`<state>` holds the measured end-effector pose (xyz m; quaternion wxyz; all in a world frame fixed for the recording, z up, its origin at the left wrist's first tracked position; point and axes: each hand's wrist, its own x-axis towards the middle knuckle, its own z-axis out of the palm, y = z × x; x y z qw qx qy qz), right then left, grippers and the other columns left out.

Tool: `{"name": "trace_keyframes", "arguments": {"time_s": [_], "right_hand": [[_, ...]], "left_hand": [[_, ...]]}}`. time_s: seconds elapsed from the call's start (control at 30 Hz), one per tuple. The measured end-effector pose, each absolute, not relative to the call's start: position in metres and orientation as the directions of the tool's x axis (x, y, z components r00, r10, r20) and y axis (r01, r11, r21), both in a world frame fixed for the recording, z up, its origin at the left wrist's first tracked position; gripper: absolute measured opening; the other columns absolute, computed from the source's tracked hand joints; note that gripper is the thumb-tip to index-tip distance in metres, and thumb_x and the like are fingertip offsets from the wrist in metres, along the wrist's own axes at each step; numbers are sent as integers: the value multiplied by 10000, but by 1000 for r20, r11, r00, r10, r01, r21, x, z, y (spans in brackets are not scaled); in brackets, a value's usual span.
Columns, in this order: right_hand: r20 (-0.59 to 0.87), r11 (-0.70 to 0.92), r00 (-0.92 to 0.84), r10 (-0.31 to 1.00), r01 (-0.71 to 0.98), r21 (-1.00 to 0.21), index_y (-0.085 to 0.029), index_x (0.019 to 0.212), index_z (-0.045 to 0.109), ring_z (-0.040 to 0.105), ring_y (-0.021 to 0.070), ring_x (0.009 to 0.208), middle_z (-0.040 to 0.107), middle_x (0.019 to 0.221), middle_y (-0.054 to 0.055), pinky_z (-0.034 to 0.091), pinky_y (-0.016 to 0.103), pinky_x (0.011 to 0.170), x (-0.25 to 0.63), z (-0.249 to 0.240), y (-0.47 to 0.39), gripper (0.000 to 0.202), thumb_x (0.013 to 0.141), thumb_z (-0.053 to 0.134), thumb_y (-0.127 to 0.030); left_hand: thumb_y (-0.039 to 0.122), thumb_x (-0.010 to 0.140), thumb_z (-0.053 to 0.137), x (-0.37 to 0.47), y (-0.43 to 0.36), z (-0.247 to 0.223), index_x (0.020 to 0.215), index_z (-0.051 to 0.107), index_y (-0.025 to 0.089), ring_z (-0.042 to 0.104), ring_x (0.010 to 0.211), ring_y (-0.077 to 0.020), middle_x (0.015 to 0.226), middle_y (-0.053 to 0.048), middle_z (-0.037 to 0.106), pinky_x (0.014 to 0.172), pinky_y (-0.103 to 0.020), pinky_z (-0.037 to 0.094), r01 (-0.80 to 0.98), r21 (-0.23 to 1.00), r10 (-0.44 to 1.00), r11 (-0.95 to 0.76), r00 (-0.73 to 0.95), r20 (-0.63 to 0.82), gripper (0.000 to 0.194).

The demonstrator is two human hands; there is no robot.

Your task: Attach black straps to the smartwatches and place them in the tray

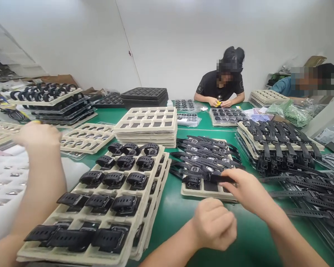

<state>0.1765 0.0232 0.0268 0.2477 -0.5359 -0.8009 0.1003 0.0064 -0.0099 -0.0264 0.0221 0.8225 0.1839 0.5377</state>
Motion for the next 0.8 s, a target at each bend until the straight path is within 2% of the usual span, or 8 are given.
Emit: {"name": "trace_keyframes", "arguments": {"time_s": [0.1, 0.27, 0.33, 0.4, 0.5, 0.6, 0.73, 0.8], "right_hand": [[461, 527, -345, 818, 770, -359, -274, 1032, 724, 683, 257, 899, 748, 985, 49, 541, 375, 781, 182, 58, 23, 148, 971, 596, -230], [626, 658, -402, 668, 712, -245, -301, 1053, 755, 668, 242, 887, 750, 967, 49, 541, 363, 754, 203, 102, 9, 247, 1013, 533, -200], [667, 695, -407, 625, 678, -238, -328, 1080, 755, 668, 231, 885, 749, 969, 38, 546, 349, 745, 211, 113, 1, 292, 999, 535, -155], [674, 727, -425, 604, 641, -248, -347, 1083, 756, 668, 224, 883, 747, 955, 31, 552, 336, 733, 216, 119, -4, 312, 987, 547, -135], [627, 739, -457, 631, 600, -306, -341, 1049, 766, 668, 225, 893, 747, 941, 38, 567, 331, 731, 213, 118, -3, 283, 1000, 547, -169], [601, 723, -450, 661, 597, -348, -321, 1054, 767, 668, 231, 944, 741, 981, 52, 581, 337, 770, 208, 109, 2, 269, 1018, 525, -211], [734, 571, -160, 660, 742, -352, -312, 1255, 704, 617, 301, 1152, 677, 1204, 103, 537, 439, 949, 206, 95, -14, 301, 973, 611, -259], [735, 577, -81, 673, 680, -452, -308, 1178, 725, 661, 280, 1037, 705, 1084, 91, 551, 384, 883, 201, 83, -36, 253, 939, 662, -250]], "left_hand": [[42, 801, 543, -8, -1, -10, 1019, 617, 183, 591, 696, -189, 807, -48, 680, 660, -346, 498, 375, 262, 350, -889, 189, 917, 270], [132, 889, 567, -23, 6, 2, 1278, 569, 185, 558, 1094, -262, 1143, -115, 594, 941, -428, 483, 472, 389, 357, -791, -160, 920, 393], [219, 972, 508, -22, 5, 11, 1351, 550, 199, 530, 1200, -287, 1248, -136, 580, 1020, -466, 458, 360, 514, 507, -779, -120, 853, 382], [320, 1051, 392, -17, 4, 21, 1383, 556, 209, 548, 1242, -292, 1295, -142, 611, 1061, -480, 453, 153, 712, 725, -686, 58, 686, 386], [497, 1061, 360, -1, 3, 34, 1298, 644, 197, 648, 1129, -279, 1157, -131, 716, 997, -447, 515, -191, 928, 810, -320, 453, 372, 477], [606, 953, 568, 13, 2, 37, 1008, 740, 154, 702, 856, -248, 849, -99, 737, 799, -368, 558, -373, 927, 736, 31, 637, 231, 487], [551, 898, 695, 15, 5, 35, 760, 680, 136, 637, 676, -155, 668, -49, 675, 713, -267, 509, -489, 847, 846, 207, 525, 97, 437], [518, 900, 710, 11, 8, 34, 752, 659, 138, 624, 688, -133, 687, -45, 680, 694, -227, 484, -514, 830, 907, 215, 420, 25, 411]]}}
